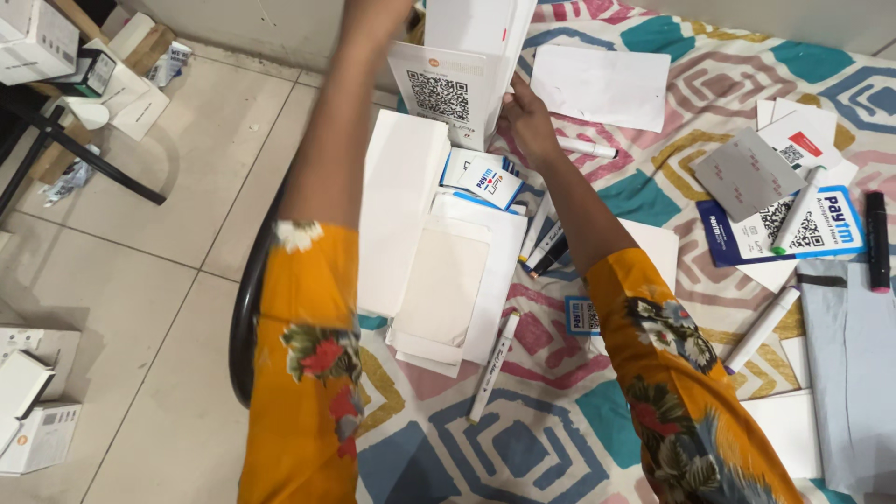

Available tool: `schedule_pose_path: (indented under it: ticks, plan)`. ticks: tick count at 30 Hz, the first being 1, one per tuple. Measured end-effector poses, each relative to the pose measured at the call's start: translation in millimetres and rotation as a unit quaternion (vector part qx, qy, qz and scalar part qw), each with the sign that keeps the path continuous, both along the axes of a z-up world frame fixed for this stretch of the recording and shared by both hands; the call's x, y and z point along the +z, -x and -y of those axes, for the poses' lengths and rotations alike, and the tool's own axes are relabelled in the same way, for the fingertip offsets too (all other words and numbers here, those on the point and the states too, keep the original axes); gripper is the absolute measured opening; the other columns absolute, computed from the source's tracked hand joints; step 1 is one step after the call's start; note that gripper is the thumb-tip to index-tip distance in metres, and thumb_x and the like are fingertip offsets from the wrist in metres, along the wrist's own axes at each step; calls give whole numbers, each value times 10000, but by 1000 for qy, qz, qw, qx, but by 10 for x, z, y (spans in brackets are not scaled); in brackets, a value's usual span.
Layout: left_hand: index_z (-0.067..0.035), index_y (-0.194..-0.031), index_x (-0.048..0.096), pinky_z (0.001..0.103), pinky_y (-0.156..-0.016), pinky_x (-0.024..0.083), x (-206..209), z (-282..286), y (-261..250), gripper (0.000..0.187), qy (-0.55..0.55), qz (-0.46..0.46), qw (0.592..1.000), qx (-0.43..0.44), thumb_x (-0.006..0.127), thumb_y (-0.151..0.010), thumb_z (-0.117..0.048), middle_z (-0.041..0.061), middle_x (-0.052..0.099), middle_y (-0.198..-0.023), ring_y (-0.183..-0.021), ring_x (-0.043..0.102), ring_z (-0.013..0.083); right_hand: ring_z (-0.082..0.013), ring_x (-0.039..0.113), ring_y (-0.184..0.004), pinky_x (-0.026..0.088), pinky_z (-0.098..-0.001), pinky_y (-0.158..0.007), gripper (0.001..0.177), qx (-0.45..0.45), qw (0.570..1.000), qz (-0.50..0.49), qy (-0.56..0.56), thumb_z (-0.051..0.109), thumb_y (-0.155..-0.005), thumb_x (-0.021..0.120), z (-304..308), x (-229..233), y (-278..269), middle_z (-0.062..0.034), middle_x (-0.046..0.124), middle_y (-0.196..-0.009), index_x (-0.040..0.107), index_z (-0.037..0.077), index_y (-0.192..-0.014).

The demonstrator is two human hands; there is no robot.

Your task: The person sorts and stacks white paper envelopes and small card-like items on a patterned surface. They repeatedly pick up items, align them, and place them into neat piles, occasionally moving markers and other items aside.

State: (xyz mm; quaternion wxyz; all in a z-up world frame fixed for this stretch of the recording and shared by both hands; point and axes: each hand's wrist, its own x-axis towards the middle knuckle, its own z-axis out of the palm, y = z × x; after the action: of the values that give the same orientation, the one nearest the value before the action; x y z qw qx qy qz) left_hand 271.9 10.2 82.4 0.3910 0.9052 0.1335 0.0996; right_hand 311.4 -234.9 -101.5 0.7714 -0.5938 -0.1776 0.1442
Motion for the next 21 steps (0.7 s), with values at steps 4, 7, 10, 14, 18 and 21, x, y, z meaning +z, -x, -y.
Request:
schedule_pose_path:
  ticks: [4, 7, 10, 14, 18, 21]
  plan:
    - [-45, -1165, 630, 521, -894, 520, -130, -224, -389, 575, 9, -89, 996, -23, 590, -955, -580, 217, 633, -1035, -1017, 643, 395, -199, 616, -1232, 534, -363, -1049, 557, 25, 995, 70, 72, 44, -1077, 489, 65, 44, 14, -142, 640, -1336, 295, 96, -1597]
    - [-43, -1241, 588, 539, -941, 492, -243, -266, -546, 616, 13, -108, 993, -45, 560, -957, -589, 246, 587, -1141, -1108, 594, 414, -199, 603, -1243, 511, -340, -1054, 529, 48, 989, 108, 87, 26, -1075, 481, 89, 100, 28, -145, 649, -1328, 323, 70, -1577]
    - [-41, -1316, 547, 558, -987, 464, -310, -268, -627, 662, 12, -115, 992, -58, 529, -959, -599, 276, 541, -1248, -1198, 545, 433, -183, 606, -1160, 514, -324, -1002, 500, 53, 988, 93, 116, 23, -1081, 485, 92, 182, -1, -130, 652, -1247, 365, 58, -1565]
    - [-39, -1418, 492, 582, -1049, 427, -350, -240, -666, 732, 11, -118, 991, -66, 489, -962, -611, 315, 480, -1390, -1319, 479, 458, -156, 638, -1115, 538, -319, -975, 469, 67, 986, 90, 127, 25, -1079, 496, 108, 231, -79, -98, 672, -1205, 389, 55, -1534]
    - [-38, -1406, 525, 567, -1022, 466, -283, -169, -592, 673, -17, -87, 995, -41, 499, -961, -541, 324, 529, -1369, -1278, 536, 458, -145, 638, -1103, 542, -310, -980, 473, 62, 988, 80, 113, 25, -1081, 497, 102, 142, -128, -88, 668, -1179, 396, 53, -1543]
    - [-52, -1263, 670, 472, -937, 583, -45, -37, -434, 484, -86, -35, 996, -8, 552, -947, -400, 276, 710, -1177, -1071, 730, 390, -141, 650, -1043, 555, -296, -920, 500, 3, 986, 109, 127, 25, -1060, 513, 52, 6, -120, -91, 694, -1135, 412, 51, -1549]
